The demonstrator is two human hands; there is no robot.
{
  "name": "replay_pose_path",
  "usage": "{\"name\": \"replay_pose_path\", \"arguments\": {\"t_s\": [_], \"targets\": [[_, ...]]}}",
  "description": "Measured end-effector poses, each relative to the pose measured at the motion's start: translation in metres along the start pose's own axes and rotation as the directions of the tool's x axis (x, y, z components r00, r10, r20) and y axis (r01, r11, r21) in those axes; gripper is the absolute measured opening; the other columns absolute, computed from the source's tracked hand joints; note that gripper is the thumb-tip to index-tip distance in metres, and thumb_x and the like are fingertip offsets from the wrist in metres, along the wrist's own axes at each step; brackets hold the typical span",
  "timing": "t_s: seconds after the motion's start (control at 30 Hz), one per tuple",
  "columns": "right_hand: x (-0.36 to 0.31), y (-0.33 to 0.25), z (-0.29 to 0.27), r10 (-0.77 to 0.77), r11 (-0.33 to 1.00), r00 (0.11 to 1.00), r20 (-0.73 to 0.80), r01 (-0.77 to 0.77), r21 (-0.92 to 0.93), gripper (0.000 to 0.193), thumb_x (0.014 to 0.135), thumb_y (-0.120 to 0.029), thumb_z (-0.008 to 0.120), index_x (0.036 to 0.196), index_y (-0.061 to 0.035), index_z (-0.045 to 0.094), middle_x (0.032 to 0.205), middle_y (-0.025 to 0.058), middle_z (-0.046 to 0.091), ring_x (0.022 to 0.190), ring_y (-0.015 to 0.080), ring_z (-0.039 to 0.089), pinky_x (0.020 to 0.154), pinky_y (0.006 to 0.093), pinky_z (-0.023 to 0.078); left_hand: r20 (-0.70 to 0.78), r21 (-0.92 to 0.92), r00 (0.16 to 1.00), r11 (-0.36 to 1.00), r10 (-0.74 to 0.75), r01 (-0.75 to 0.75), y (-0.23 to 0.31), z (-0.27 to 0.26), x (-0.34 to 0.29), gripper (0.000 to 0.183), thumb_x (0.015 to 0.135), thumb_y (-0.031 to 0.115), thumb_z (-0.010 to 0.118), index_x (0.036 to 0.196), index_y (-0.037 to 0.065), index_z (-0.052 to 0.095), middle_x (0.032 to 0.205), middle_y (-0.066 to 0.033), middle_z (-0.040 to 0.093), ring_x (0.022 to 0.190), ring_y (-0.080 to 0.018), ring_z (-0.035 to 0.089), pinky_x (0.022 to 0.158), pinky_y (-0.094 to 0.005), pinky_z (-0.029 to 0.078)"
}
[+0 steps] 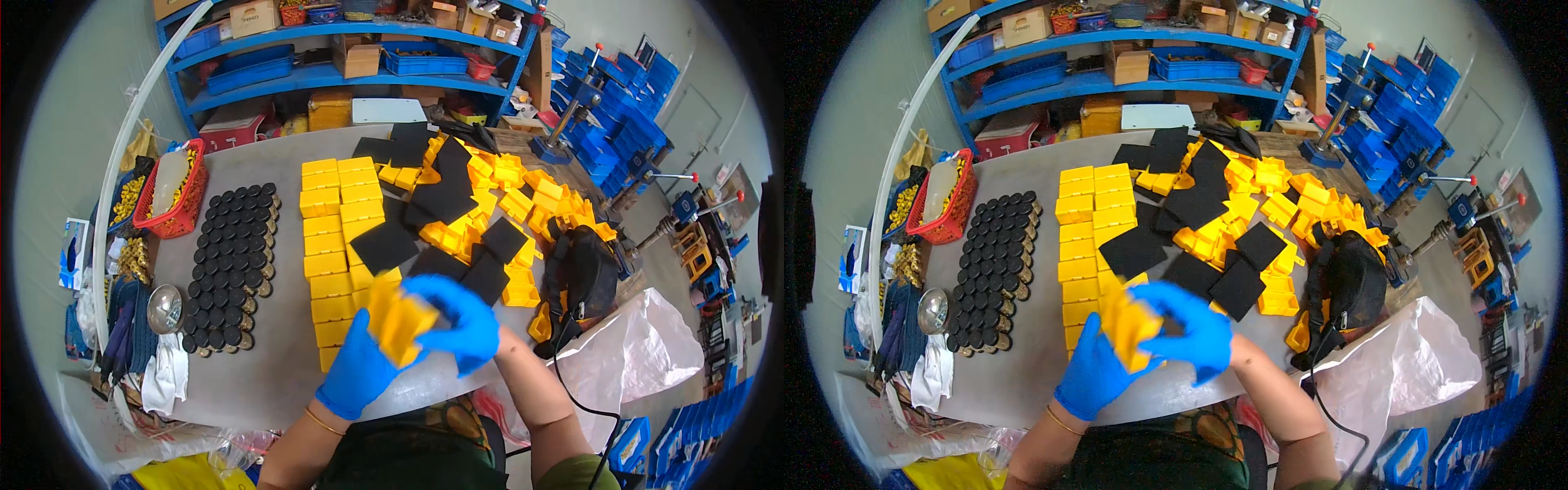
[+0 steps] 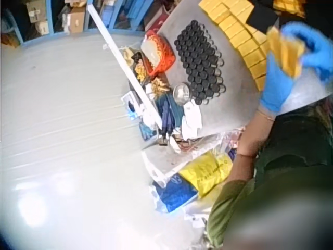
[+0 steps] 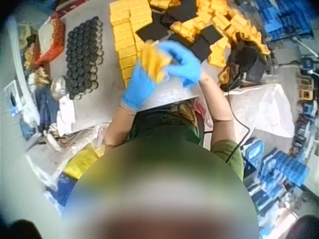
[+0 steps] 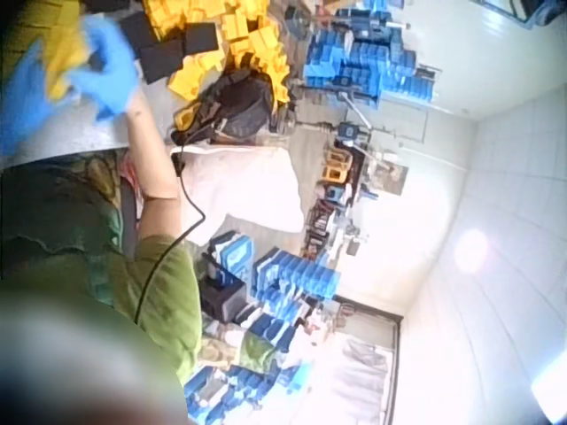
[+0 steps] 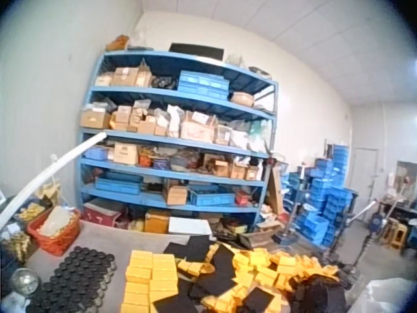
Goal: The person is assembling small yellow and black boxes by putting parts together.
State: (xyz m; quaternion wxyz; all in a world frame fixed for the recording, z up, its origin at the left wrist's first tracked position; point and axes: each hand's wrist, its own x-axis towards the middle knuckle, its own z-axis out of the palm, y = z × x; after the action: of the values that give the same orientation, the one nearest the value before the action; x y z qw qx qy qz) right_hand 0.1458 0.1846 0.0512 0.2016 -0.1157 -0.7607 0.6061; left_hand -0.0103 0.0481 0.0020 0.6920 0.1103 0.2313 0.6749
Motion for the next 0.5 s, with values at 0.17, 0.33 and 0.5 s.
{"name": "replay_pose_path", "arguments": {"t_s": [0.17,0.33,0.5], "targets": [[0.047,0.046,-0.025,-0.327,0.731,0.929,-0.173,0.133,-0.669,0.053,0.078,-0.008,0.061,0.130,-0.0103,0.046,0.129,0.0162,0.048,0.118,0.0321,0.047,0.102,0.0422,0.034,-0.213,-0.192,0.969,0.967,0.128,-0.170,0.006,-0.009,-0.016,0.043,0.092,0.025,0.048,0.130,0.006,0.043,0.127,-0.0124,0.052,0.116,-0.0278,0.051,0.099,-0.0485,0.039],[0.071,0.076,-0.033,-0.404,0.262,0.913,-0.057,0.056,-0.963,0.042,0.075,-0.007,0.060,0.116,-0.0074,0.054,0.117,0.0150,0.057,0.113,0.0317,0.050,0.096,0.0434,0.039,-0.200,-0.372,0.975,0.913,0.097,-0.167,0.025,-0.010,-0.040,0.045,0.092,0.027,0.049,0.132,0.008,0.041,0.130,-0.0131,0.049,0.118,-0.0330,0.049,0.097,-0.0516,0.040],[0.037,-0.012,0.019,-0.430,0.765,0.903,0.019,0.375,-0.524,0.033,0.092,-0.033,0.050,0.086,-0.0017,0.059,0.078,0.0200,0.063,0.070,0.0243,0.066,0.061,0.0336,0.050,-0.155,-0.192,0.964,0.951,0.215,-0.243,0.026,-0.025,-0.048,0.046,0.095,0.036,0.040,0.133,0.009,0.039,0.134,-0.0134,0.045,0.119,-0.0311,0.047,0.100,-0.0513,0.038]]}}
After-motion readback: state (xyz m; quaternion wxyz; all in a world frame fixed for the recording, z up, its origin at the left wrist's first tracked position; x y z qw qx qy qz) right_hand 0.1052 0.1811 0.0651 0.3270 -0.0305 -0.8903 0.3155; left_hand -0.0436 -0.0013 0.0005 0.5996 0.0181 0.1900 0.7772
